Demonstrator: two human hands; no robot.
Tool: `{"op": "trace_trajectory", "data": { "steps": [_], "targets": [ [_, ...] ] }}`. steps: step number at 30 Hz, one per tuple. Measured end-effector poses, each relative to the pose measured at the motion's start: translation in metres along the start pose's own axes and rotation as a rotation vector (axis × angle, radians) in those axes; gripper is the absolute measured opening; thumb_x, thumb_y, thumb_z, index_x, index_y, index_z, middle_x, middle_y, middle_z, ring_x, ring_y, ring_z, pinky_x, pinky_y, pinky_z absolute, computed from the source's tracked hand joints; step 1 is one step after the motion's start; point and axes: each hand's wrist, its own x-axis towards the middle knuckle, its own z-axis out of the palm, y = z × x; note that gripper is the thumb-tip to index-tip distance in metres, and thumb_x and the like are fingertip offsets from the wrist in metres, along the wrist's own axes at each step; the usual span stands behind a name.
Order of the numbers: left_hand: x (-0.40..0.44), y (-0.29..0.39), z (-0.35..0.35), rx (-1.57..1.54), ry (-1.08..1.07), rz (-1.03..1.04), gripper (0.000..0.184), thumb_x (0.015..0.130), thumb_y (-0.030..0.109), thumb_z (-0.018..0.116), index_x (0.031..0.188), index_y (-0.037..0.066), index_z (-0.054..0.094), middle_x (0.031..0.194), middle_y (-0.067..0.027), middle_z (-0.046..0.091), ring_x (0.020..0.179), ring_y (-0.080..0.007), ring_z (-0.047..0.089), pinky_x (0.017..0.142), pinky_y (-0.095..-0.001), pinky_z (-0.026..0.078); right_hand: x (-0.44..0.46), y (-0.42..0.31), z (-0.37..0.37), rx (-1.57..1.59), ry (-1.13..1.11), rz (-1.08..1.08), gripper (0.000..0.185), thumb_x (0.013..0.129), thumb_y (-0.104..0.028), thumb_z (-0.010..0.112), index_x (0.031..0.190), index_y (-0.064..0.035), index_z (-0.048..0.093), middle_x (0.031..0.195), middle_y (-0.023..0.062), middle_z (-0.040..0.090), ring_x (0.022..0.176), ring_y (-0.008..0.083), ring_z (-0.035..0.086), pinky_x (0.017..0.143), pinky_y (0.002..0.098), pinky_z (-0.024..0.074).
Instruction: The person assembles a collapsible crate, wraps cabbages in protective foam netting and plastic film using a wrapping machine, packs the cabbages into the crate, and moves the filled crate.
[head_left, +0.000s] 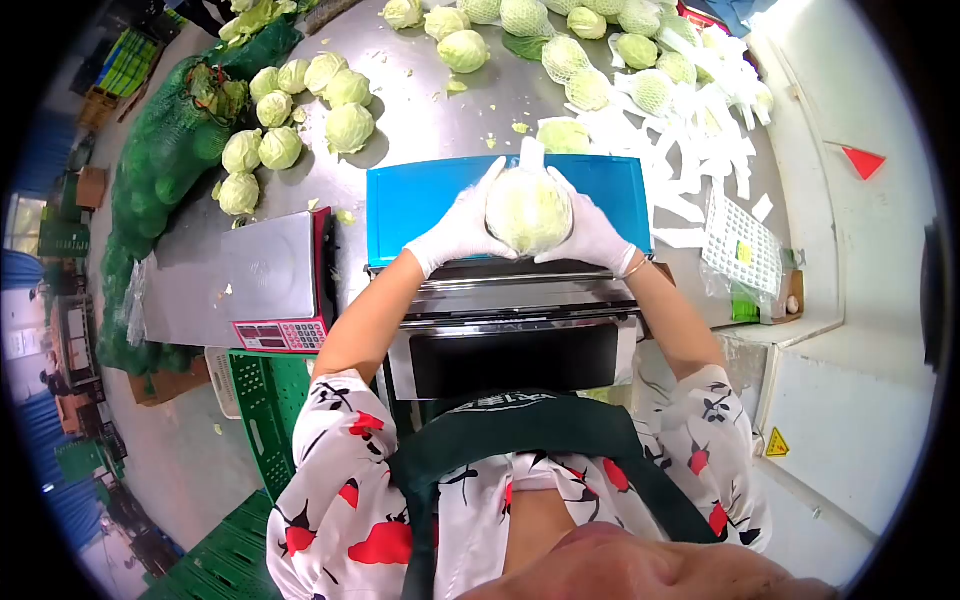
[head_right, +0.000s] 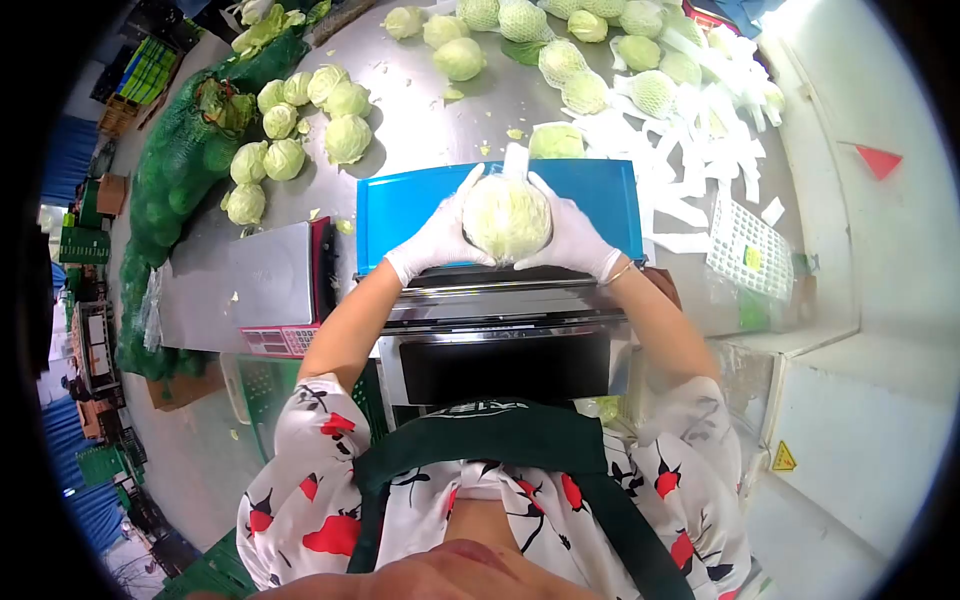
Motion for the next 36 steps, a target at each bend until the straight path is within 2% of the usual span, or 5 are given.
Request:
{"op": "trace_trajectory", "data": {
  "steps": [10,18,28,33,36],
  "targets": [
    [-0.110,0.088,0.015,-0.933,-0.218,-0.497,0.071,0.097,0.038,0.061,0.149,-0.002,0.034,0.133,-0.0124,0.057,0.117,-0.0177,0.058,0.094,-0.0319,0.051,-0.093,-0.087,0.022,0.770,-0.046,0.448,0.060,0.094,-0.039,0.065,0.139,-0.0021,0.049,0.089,-0.0017,0.060,0.067,0.0048,0.050,0.057,0.0211,0.0418],
    [-0.203,0.073,0.091,-1.179,-0.538,-0.871,0.071,0.093,0.059,0.059,0.133,0.000,0.057,0.112,-0.0101,0.070,0.089,-0.0146,0.068,0.076,-0.0266,0.055,-0.185,-0.090,0.084,0.838,-0.402,0.943,0.063,0.092,-0.060,0.057,0.120,-0.0042,0.066,0.092,0.0046,0.069,0.074,0.0095,0.062,0.060,0.0197,0.0466],
    [-0.240,0.049,0.107,-1.676,-0.310,-0.727,0.059,0.105,0.034,0.047,0.152,0.001,0.032,0.147,-0.0152,0.048,0.134,-0.0258,0.049,0.116,-0.0391,0.035,-0.179,-0.050,0.115,1.093,-0.433,0.942,0.060,0.094,-0.054,0.060,0.126,-0.0038,0.062,0.115,0.0053,0.067,0.103,0.0118,0.059,0.086,0.0285,0.0464],
    [-0.285,0.045,0.121,0.342,0.178,-0.142,0.044,0.095,0.003,0.056,0.138,0.009,0.051,0.099,-0.0169,0.070,0.096,-0.0308,0.069,0.086,-0.0385,0.056,-0.248,-0.019,0.149,-0.156,0.028,0.199,0.037,0.093,-0.033,0.069,0.117,-0.0061,0.066,0.117,0.0095,0.068,0.108,0.0134,0.060,0.095,0.0337,0.0446],
    [-0.291,0.042,0.112,0.228,0.134,-0.226,0.038,0.098,0.005,0.053,0.135,0.009,0.054,0.076,-0.0080,0.062,0.068,-0.0211,0.063,0.065,-0.0354,0.053,-0.253,-0.027,0.150,0.112,0.116,0.460,0.018,0.096,-0.022,0.064,0.097,-0.0052,0.069,0.087,0.0085,0.069,0.083,0.0115,0.065,0.079,0.0263,0.0488]
  ]
}}
